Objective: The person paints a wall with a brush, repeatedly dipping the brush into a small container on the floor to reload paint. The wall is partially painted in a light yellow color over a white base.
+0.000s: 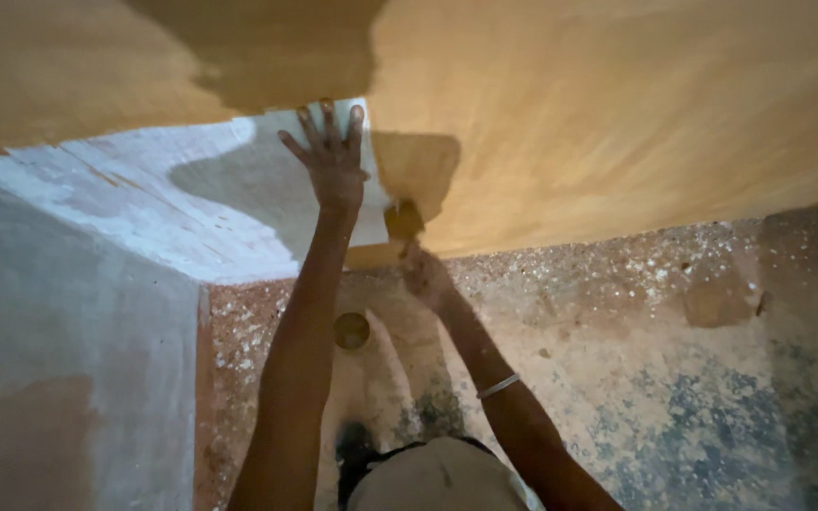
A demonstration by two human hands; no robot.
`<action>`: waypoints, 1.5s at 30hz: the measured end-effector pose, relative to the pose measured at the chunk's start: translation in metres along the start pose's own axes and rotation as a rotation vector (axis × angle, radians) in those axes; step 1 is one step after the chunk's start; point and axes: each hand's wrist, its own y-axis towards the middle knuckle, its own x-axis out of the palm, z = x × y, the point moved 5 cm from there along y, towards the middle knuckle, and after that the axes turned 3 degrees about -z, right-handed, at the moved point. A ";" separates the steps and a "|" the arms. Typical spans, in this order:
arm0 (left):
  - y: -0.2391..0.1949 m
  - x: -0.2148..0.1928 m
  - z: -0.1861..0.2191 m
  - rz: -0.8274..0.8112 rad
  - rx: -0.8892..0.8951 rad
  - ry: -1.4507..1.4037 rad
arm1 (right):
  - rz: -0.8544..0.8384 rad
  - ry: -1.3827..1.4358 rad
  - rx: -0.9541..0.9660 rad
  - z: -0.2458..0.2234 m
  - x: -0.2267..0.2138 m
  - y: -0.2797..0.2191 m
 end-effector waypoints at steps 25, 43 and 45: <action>-0.495 0.240 -0.082 -0.348 -0.902 -0.819 | -0.292 -2.501 -0.435 0.096 -0.129 0.002; -0.579 0.335 -0.077 -0.219 -1.047 -1.216 | -0.462 -3.076 -0.108 0.251 -0.146 0.198; -0.581 0.337 -0.075 -0.245 -1.043 -1.191 | -0.373 -3.072 0.003 0.245 -0.146 0.201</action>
